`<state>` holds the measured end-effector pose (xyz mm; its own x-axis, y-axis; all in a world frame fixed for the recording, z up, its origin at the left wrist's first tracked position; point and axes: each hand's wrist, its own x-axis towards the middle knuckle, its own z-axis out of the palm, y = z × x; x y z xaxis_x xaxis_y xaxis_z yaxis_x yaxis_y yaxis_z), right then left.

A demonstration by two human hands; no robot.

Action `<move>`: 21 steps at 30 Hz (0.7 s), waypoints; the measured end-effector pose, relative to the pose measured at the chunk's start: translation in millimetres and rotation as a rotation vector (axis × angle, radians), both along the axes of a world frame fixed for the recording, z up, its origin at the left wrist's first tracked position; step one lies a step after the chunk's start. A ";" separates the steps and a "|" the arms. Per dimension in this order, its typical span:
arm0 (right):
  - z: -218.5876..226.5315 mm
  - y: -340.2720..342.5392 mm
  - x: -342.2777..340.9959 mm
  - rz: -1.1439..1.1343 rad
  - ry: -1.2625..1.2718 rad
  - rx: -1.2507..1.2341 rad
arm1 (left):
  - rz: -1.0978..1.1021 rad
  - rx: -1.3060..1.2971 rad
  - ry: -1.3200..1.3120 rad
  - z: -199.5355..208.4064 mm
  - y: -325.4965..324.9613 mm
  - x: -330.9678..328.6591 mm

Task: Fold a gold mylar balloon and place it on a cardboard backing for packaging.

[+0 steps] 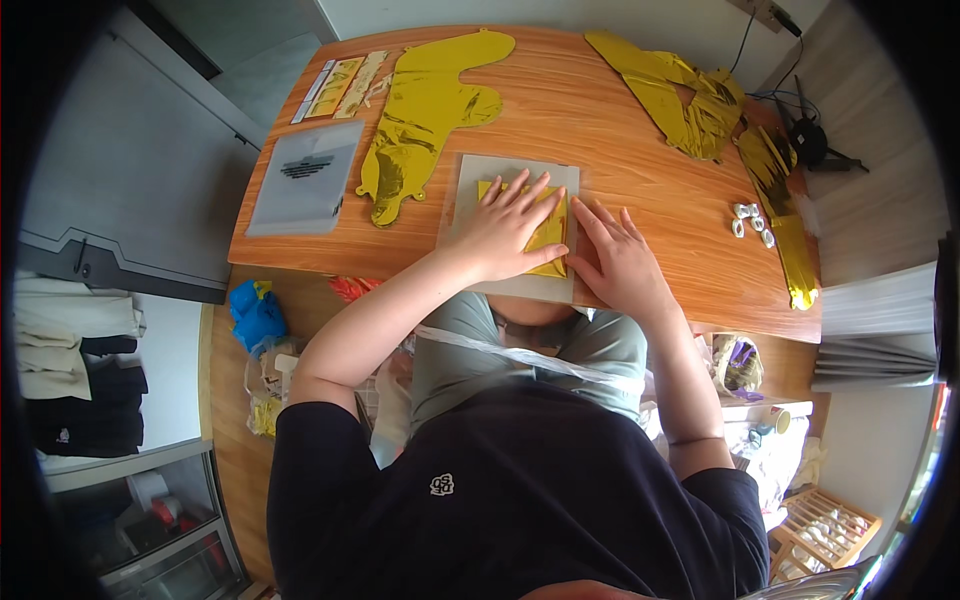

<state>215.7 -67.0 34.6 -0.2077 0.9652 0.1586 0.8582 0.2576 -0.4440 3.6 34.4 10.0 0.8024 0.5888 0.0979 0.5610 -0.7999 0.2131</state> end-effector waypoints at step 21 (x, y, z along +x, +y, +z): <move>-3.7 -14.2 34.7 0.065 0.005 -0.085 | 0.696 -1.573 -0.926 -31.6 -110.8 -106.9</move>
